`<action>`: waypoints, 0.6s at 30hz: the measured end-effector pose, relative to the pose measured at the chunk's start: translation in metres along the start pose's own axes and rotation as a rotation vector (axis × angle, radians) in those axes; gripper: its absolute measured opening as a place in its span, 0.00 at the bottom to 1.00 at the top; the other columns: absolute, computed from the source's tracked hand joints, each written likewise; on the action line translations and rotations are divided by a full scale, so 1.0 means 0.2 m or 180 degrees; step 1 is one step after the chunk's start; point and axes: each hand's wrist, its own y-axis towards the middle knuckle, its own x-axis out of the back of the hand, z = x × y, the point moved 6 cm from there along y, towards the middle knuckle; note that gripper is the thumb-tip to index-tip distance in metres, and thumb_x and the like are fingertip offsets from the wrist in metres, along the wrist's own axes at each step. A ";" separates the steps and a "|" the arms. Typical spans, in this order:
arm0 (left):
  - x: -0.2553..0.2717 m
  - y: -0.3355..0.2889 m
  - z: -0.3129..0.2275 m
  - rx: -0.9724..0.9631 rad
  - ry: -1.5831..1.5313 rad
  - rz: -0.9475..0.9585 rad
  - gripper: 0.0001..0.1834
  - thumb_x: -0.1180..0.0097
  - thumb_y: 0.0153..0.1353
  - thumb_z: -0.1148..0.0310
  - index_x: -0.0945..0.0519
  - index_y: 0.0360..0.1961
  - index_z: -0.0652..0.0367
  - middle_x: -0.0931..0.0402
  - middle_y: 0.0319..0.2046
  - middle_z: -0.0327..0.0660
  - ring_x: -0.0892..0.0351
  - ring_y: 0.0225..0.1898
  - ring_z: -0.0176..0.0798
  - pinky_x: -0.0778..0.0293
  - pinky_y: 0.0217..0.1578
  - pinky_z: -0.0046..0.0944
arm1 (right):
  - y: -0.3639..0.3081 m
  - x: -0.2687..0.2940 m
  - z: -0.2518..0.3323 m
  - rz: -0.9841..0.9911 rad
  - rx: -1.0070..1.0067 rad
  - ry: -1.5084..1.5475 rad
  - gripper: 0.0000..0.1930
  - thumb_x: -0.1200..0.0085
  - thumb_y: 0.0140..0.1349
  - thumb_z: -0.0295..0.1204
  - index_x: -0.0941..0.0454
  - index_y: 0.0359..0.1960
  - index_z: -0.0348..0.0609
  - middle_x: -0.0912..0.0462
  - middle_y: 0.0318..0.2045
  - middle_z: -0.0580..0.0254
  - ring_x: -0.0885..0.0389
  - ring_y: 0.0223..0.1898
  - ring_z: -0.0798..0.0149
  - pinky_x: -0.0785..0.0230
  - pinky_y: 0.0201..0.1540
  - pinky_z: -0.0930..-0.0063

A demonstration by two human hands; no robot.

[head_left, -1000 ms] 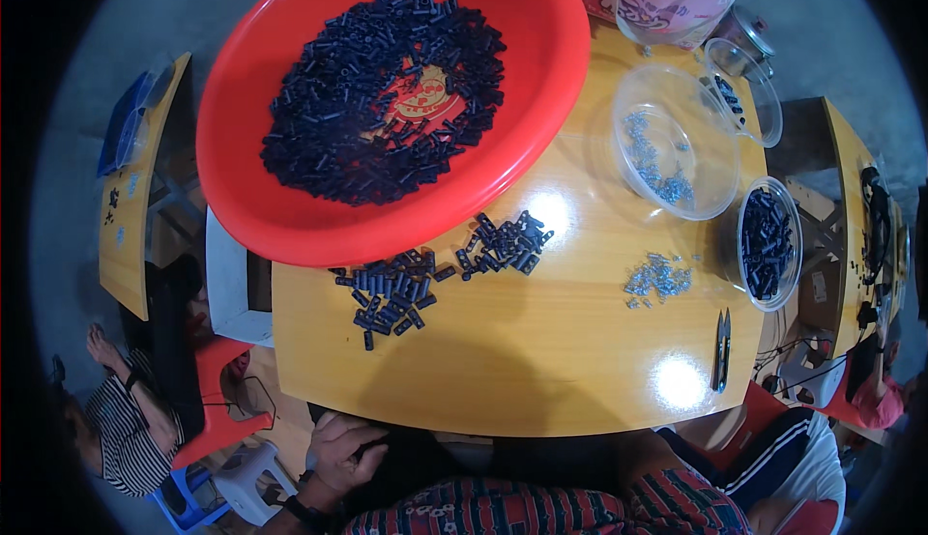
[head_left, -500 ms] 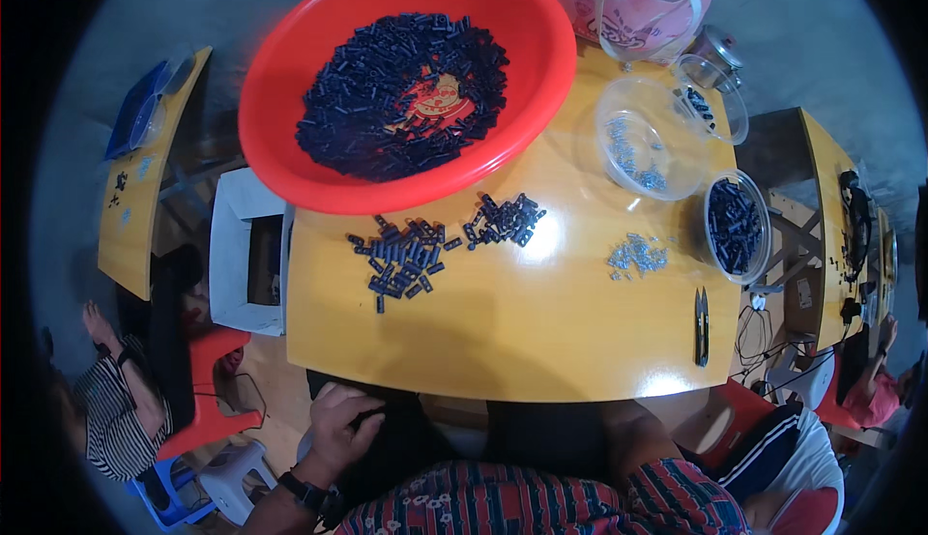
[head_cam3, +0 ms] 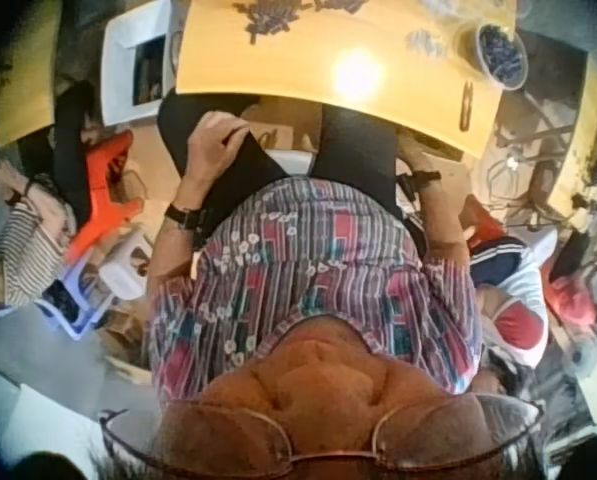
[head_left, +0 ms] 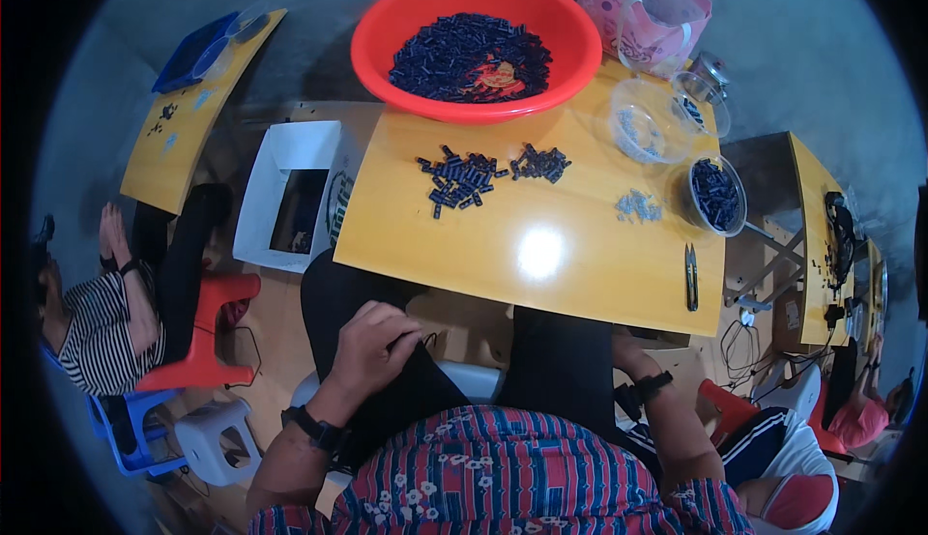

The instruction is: Assembling small black plastic parts with tiny metal components.

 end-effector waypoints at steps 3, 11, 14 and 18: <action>-0.03 0.01 -0.06 -0.0503 -0.0299 -0.0213 0.05 0.31 0.53 0.75 0.15 0.32 0.57 0.18 0.30 0.41 0.18 0.35 0.47 0.21 0.37 0.42 | -0.12 0.15 0.06 -0.0252 -0.0768 0.0089 0.16 0.48 0.69 0.37 0.17 0.43 0.35 0.15 0.41 0.37 0.16 0.45 0.38 0.22 0.49 0.52; -0.04 0.17 -0.19 -0.0791 -0.0247 -0.0590 0.05 0.33 0.52 0.77 0.14 0.32 0.58 0.17 0.31 0.42 0.19 0.36 0.47 0.23 0.39 0.43 | -0.45 0.73 0.64 -0.0971 0.0171 0.0422 0.11 0.38 0.63 0.34 0.15 0.33 0.38 0.16 0.29 0.48 0.16 0.34 0.46 0.24 0.38 0.57; -0.06 0.23 -0.18 -0.0663 -0.0313 -0.0892 0.05 0.32 0.53 0.77 0.14 0.32 0.58 0.18 0.31 0.41 0.19 0.36 0.48 0.23 0.39 0.43 | -0.34 0.87 0.82 -0.1677 0.0829 0.1258 0.07 0.36 0.61 0.28 0.17 0.34 0.36 0.18 0.27 0.50 0.19 0.29 0.50 0.26 0.34 0.63; -0.11 0.26 -0.11 -0.0527 -0.0358 -0.1166 0.06 0.32 0.52 0.77 0.15 0.32 0.57 0.18 0.32 0.42 0.20 0.38 0.48 0.24 0.41 0.44 | -0.04 0.99 1.00 -0.2450 0.1433 0.1419 0.09 0.37 0.60 0.22 0.17 0.43 0.38 0.18 0.32 0.54 0.19 0.28 0.60 0.27 0.31 0.70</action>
